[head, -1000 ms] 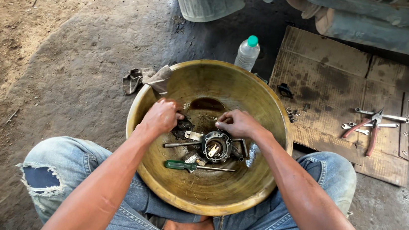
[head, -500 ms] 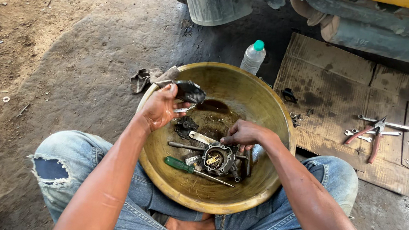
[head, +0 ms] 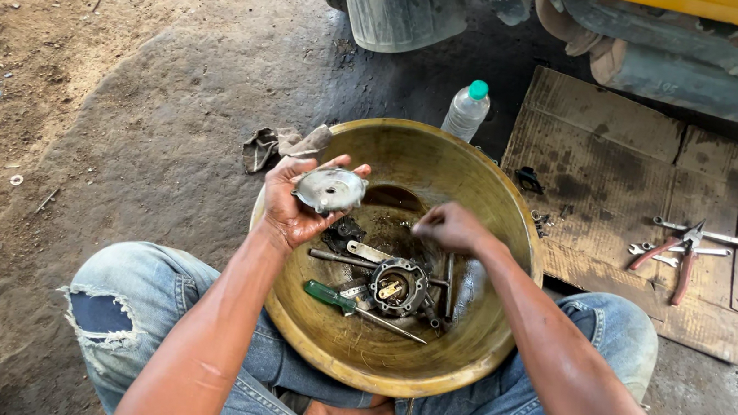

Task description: The person sits on the ground and cleans a circular metal mechanical part using a metal file and a liquid solvent. They repeatedly rub the file against the part's surface and edges, occasionally dipping it into a yellow basin filled with liquid and other small parts.

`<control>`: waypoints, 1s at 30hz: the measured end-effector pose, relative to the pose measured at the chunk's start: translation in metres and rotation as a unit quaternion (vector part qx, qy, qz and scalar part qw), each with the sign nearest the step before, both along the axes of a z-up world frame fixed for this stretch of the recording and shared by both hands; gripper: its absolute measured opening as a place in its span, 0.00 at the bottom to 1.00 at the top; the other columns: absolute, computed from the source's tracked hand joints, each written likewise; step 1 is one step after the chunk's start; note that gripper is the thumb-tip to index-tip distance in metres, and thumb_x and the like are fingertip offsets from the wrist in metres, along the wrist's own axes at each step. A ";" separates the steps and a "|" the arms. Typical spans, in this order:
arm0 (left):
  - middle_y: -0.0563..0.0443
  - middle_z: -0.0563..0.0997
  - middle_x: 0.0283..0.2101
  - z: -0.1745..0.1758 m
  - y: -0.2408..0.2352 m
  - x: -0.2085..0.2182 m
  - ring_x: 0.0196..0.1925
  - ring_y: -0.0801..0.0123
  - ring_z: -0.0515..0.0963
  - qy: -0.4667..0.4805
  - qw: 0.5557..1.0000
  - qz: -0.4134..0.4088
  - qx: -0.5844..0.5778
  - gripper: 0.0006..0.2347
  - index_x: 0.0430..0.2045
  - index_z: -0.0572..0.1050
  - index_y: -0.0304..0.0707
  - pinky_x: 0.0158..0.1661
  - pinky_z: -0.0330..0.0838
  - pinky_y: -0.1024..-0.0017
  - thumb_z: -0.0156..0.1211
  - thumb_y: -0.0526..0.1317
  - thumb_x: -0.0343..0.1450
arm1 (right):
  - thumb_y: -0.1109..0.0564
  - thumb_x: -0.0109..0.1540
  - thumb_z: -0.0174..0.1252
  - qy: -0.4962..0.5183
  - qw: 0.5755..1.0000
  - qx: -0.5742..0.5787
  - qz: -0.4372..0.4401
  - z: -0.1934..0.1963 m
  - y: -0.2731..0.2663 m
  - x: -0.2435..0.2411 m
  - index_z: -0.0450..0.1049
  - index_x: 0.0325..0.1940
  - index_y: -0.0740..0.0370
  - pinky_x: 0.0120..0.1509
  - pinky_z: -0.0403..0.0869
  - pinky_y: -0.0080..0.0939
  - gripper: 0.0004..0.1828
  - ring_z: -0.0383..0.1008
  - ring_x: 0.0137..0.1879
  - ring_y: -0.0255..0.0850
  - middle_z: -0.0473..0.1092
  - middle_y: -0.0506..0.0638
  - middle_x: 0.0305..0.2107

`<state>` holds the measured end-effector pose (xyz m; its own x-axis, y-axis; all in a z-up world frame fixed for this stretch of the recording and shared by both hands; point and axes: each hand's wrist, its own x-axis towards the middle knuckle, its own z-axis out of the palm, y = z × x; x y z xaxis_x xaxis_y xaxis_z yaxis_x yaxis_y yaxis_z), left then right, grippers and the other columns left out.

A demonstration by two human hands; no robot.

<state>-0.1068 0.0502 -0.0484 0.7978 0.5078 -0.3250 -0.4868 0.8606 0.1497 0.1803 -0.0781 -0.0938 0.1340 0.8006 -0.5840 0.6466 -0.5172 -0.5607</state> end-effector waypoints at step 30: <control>0.34 0.81 0.44 -0.007 -0.044 0.054 0.40 0.40 0.81 0.063 0.997 -0.013 -0.052 0.18 0.47 0.74 0.45 0.46 0.74 0.37 0.41 0.52 0.73 | 0.39 0.70 0.43 -0.124 0.916 0.318 0.212 0.109 -0.014 -0.144 0.49 0.75 0.68 0.73 0.50 0.61 0.38 0.53 0.72 0.67 0.58 0.77 0.64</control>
<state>-0.0532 0.0059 -0.0554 0.7603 0.4449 -0.4733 -0.4466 0.8871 0.1165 0.0367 -0.0922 0.0157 -0.2029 0.9789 0.0256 0.8616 0.1909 -0.4703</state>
